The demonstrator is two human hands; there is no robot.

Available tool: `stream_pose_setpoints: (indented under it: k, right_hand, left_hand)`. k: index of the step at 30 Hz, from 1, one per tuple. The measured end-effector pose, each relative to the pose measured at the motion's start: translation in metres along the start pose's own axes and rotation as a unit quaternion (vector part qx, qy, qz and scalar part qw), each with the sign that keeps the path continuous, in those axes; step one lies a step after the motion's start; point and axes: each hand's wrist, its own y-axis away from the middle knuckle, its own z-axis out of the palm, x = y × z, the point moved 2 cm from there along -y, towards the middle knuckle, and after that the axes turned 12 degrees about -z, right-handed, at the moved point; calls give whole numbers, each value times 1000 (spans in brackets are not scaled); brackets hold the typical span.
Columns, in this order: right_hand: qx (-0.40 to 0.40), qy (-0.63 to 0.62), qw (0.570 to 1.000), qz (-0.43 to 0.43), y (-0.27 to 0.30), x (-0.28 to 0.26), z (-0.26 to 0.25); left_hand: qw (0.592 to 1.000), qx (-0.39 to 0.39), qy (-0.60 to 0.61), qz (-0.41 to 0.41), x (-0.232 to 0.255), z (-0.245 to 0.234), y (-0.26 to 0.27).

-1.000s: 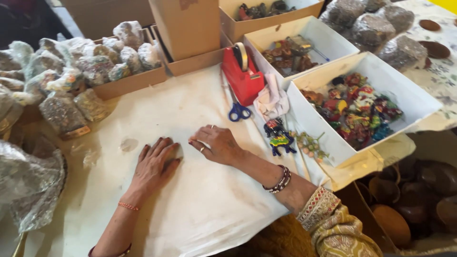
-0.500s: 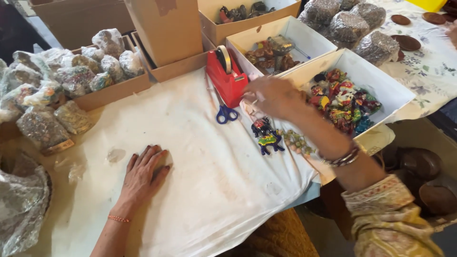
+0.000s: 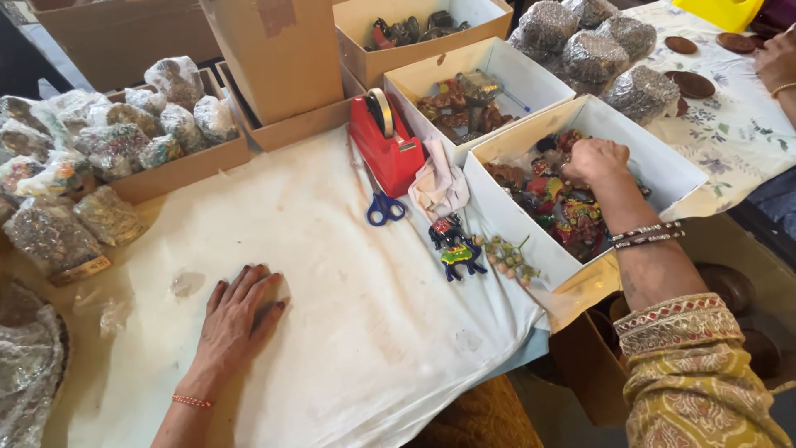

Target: The person wraps a small decorative figurine in bubble wrap and then in a white cloth. They use scissors to cut the bubble wrap and tape to secure the cloth wrapping. The wrapped item is placed into a box.

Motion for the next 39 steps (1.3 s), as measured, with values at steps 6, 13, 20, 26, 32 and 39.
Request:
stream_pose_setpoints:
  k: [6,13,20,26,32,39]
  right_hand:
    - [-84,-6,995,45,-13,-1,16]
    - [-30,-96,993,59,17,-6,-7]
    - [-16,-88,995,43,11,3,5]
    - [5,-218,973,82,3,33,25]
    - [93,-323,936,108,-6,59,47]
    - [143,-345,920,119,6,44,31]
  left_hand:
    - [1000,-2,2,-1,4,-3,2]
    - [1000,-2,5,0,4,-4,3]
    - [1000,-7,7,-6,6,-5,2]
    - [1000,-12,5,-7,4,-4,2]
    - [1000,-9,1,-3,2,-2,2]
    - [1000,-9,-2,-5,6,-6,3]
